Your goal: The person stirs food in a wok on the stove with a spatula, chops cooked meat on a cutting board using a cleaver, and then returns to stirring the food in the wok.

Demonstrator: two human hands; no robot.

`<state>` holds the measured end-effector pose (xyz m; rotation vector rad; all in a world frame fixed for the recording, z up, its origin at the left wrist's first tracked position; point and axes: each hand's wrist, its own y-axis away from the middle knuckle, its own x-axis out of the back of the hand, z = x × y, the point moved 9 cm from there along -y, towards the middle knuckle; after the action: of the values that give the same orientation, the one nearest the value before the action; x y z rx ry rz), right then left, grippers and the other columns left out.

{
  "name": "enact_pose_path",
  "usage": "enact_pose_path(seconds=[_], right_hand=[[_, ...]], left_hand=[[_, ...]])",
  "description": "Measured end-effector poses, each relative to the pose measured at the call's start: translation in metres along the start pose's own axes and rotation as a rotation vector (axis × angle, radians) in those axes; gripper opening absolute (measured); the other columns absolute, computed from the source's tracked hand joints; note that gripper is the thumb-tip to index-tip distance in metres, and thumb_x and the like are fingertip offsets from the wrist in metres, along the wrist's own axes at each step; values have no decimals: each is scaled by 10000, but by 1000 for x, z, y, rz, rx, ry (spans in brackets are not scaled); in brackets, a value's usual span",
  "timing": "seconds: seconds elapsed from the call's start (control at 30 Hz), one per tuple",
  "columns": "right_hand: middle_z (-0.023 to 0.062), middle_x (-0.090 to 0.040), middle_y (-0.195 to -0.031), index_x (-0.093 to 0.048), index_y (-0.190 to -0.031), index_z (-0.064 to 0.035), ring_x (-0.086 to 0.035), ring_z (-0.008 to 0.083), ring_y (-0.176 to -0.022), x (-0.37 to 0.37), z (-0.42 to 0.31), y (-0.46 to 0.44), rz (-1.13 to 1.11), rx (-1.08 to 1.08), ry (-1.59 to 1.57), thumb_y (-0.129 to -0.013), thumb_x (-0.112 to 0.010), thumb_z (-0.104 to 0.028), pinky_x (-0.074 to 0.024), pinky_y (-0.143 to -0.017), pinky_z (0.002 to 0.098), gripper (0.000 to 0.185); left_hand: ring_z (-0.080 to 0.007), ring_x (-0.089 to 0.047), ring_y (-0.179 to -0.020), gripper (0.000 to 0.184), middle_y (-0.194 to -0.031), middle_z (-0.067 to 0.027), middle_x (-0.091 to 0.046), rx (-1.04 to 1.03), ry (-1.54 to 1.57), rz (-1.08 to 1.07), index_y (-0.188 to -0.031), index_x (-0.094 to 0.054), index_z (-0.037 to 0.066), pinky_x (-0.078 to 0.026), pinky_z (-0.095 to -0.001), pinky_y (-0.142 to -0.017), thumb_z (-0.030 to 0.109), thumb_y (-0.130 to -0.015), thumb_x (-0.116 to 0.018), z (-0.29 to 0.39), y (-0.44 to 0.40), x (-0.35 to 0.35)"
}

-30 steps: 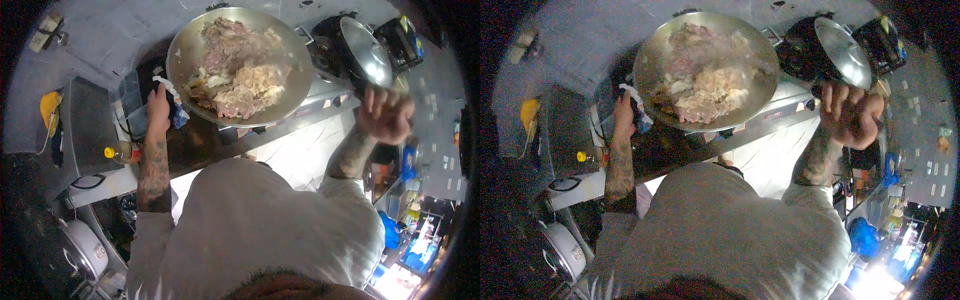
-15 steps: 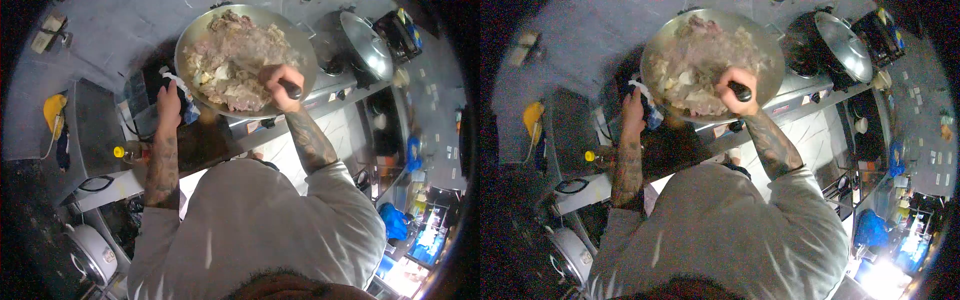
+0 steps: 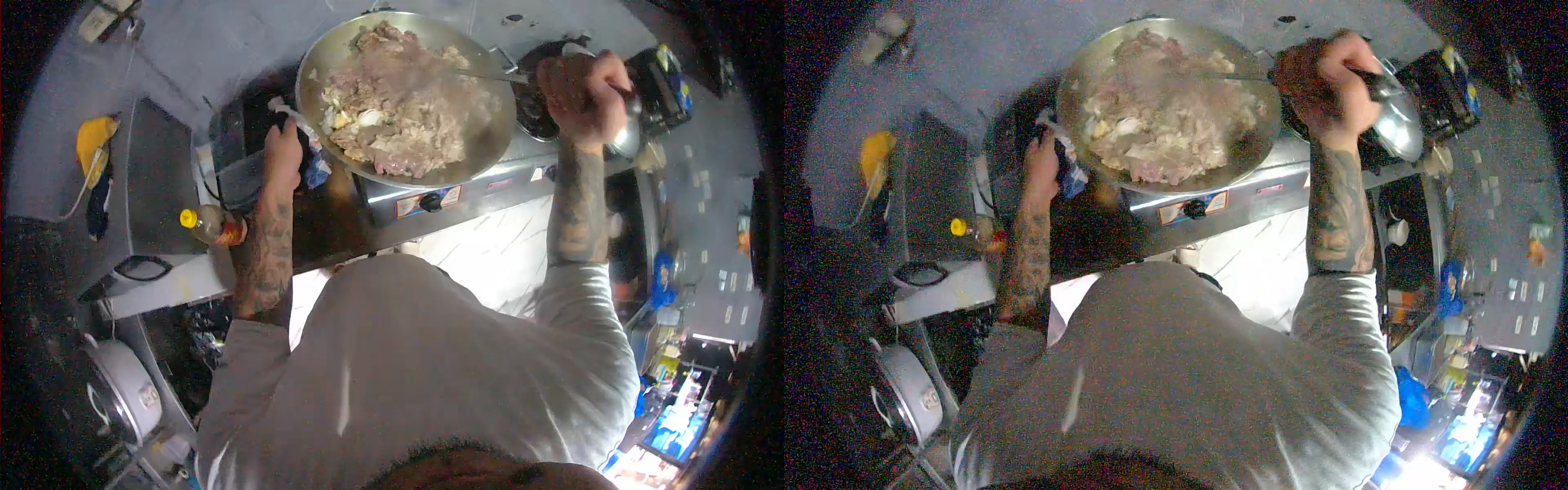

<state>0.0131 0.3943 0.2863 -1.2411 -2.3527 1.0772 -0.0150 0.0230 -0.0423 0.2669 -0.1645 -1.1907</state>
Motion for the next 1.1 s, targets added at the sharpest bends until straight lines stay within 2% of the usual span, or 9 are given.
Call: enact_pose_path(seconds=[0.03, 0.17, 0.3, 0.37, 0.43, 0.6, 0.7, 0.8, 1.1], right_hand=[[13, -388, -517, -461, -736, -113, -311, 153, -461, -5, -2, 0, -1, 13, -65, -913, -469, -142, -307, -498, 341, 180], [62, -410, -565, -446, -751, -73, -362, 163, -452, 5, 62, 30, 308, -13, -7, -801, -511, -102, -399, -495, 379, 87], [63, -426, -573, -456, -741, -22, -390, 162, -462, 2, 137, 46, 411, 52, -121, -813, -449, -14, -404, -490, 353, 72], [36, -337, -526, -429, -734, -59, -298, 138, -460, 4, 145, 53, 471, 46, -87, -825, -449, -18, -341, -495, 344, 102], [57, -501, -610, -507, -726, -18, -466, 167, -514, 8, 154, 62, 343, -38, 38, -777, -524, -28, -415, -533, 325, 55], [47, -542, -633, -524, -604, -15, -520, 167, -588, 23, 117, 40, -117, -261, 281, -635, -642, -178, -412, -564, 295, 204], [66, -456, -588, -470, -719, -54, -431, 171, -524, 7, 78, 8, -131, -227, 47, -717, -544, -69, -428, -571, 345, 76], [-36, -410, -543, -509, -925, -78, -402, 109, -470, -25, 42, -30, -397, -13, -257, -831, -513, -152, -374, -494, 278, 120], [-8, -456, -555, -527, -942, -74, -452, 109, -482, -118, 88, -89, -785, -316, -658, -790, -570, -177, -396, -490, 295, 188]], left_hand=[[-347, -569, -1022, 549, -1152, -252, -579, -50, -52, 61, -1181, -510, -111, -432, -422, -857, 394, -965, -498, 2, 1, 6], [-323, -574, -977, 521, -1085, -229, -598, 29, -215, 224, -1152, -527, -89, -433, -415, -838, 396, -965, -497, 27, 42, 9], [-298, -575, -986, 514, -1104, -212, -599, 15, -204, 206, -1181, -527, -71, -437, -409, -837, 393, -959, -513, 25, 35, 11], [-291, -577, -978, 509, -1100, -207, -601, 35, -169, 205, -1185, -528, -66, -439, -406, -834, 390, -957, -520, 12, 30, 13], [-283, -580, -978, 520, -1116, -200, -601, 0, -169, 223, -1210, -527, -58, -442, -401, -830, 394, -954, -523, 16, 29, 12], [-295, -571, -1049, 560, -1189, -213, -581, 30, -153, 206, -1271, -494, -57, -437, -395, -869, 402, -952, -523, 19, 40, 9], [-295, -568, -1075, 566, -1208, -205, -578, -12, -137, 177, -1288, -478, -56, -433, -383, -898, 401, -956, -516, -10, 3, 20], [-277, -576, -1065, 554, -1189, -174, -595, -3, -85, 174, -1285, -484, -43, -432, -376, -914, 406, -963, -512, -2, 11, 15], [-183, -610, -936, 440, -1082, -86, -647, 92, 245, -39, -1162, -602, 30, -465, -346, -841, 418, -967, -535, -3, 17, 4]])
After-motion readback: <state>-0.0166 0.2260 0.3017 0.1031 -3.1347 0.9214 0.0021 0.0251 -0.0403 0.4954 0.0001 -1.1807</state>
